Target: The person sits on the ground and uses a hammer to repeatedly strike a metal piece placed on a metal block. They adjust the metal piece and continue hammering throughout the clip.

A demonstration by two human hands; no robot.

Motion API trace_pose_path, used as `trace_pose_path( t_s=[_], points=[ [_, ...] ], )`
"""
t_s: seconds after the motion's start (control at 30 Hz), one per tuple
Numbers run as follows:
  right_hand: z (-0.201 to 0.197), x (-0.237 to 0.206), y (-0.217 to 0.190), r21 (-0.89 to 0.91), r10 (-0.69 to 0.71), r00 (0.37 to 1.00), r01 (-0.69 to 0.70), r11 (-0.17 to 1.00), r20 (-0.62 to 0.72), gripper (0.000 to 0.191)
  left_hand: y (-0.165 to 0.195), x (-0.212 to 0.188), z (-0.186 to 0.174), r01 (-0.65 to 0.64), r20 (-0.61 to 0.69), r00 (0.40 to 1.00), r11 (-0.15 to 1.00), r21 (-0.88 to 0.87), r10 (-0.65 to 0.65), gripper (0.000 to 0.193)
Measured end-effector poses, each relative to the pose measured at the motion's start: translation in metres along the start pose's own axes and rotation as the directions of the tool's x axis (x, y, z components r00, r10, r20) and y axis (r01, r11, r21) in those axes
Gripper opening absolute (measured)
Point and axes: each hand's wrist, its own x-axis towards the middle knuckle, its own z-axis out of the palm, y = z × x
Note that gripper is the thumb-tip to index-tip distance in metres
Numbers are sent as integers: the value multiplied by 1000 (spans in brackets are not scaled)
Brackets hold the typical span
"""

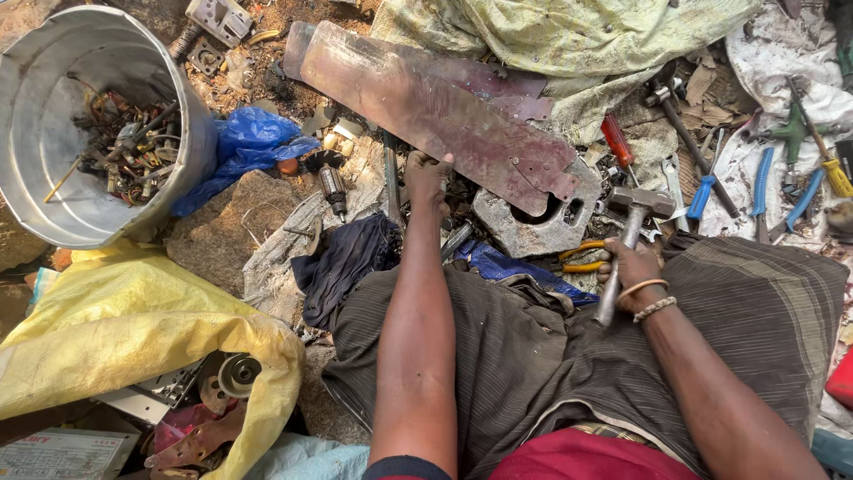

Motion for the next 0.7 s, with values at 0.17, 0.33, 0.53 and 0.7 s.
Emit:
trace_pose_path(
  t_s=[0.17,0.33,0.53,0.7],
  points=[
    [24,-92,-31,-399,-518,854,456,795,-55,19,1,-11,7,-105,13,994,993,61,104,43],
    [47,-145,-78,-106,-972,162,984,146,171,31,-1,-16,10,-67,-70,994,976,208,83,41],
    [113,-96,-68,-566,-825,420,810,153,379,35,0,-18,9,-40,-112,991,968,247,70,42],
    [97,-101,-54,-741,-578,713,620,256,397,32,7,-23,12,18,-165,985,940,341,41,41]
  ],
)
